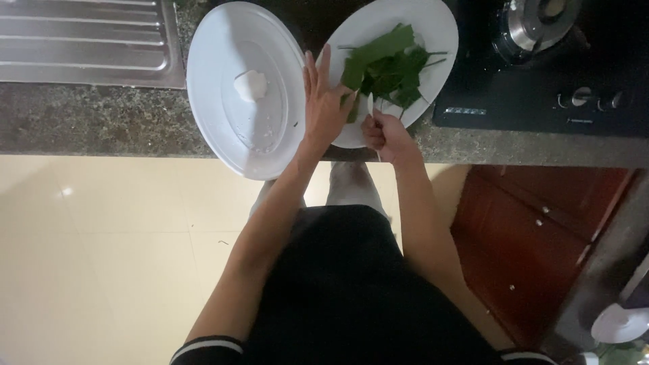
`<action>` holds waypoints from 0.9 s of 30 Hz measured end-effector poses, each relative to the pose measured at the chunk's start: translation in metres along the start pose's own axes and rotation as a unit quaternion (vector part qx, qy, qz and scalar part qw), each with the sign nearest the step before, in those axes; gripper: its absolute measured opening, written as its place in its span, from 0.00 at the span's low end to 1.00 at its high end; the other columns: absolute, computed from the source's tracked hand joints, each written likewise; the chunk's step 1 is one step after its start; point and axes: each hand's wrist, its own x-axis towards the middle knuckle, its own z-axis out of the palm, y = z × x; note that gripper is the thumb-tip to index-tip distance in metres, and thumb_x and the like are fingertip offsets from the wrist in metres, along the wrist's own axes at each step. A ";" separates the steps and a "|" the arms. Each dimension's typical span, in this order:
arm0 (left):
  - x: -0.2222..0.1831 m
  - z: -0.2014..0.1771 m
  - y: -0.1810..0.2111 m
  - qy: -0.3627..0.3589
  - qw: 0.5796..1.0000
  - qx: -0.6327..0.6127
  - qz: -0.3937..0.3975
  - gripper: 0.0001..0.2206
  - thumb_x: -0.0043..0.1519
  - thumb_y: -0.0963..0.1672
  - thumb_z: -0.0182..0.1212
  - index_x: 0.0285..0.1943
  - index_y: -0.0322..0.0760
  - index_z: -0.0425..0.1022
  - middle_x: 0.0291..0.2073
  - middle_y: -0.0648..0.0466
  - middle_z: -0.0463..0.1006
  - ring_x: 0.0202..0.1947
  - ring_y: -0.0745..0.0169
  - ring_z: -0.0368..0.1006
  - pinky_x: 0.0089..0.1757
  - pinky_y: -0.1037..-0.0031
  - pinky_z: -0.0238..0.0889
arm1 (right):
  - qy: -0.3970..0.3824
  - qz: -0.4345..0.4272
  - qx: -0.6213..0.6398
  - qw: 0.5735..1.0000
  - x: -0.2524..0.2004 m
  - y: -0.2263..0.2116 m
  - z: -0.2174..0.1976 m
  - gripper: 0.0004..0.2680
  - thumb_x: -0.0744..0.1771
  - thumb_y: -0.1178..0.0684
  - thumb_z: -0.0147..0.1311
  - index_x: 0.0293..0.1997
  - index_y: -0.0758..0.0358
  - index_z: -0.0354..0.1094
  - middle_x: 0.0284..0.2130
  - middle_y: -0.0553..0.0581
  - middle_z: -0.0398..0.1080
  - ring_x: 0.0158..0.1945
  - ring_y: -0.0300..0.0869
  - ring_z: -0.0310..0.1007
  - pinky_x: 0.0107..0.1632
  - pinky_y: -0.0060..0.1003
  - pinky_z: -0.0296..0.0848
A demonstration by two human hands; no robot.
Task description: Assembling and wrapping small dumplings or snacks using green leaves and a white filling.
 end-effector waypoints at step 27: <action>0.002 -0.020 -0.007 0.003 0.990 0.136 0.039 0.10 0.54 0.35 0.62 0.23 0.36 0.67 0.67 0.41 0.42 0.68 0.35 0.35 0.64 0.45 0.38 | 0.281 -0.300 -0.377 0.830 0.003 -0.007 0.042 0.09 0.60 0.48 0.61 0.26 0.62 0.71 0.17 0.51 0.68 0.22 0.36 0.60 0.26 0.35 0.57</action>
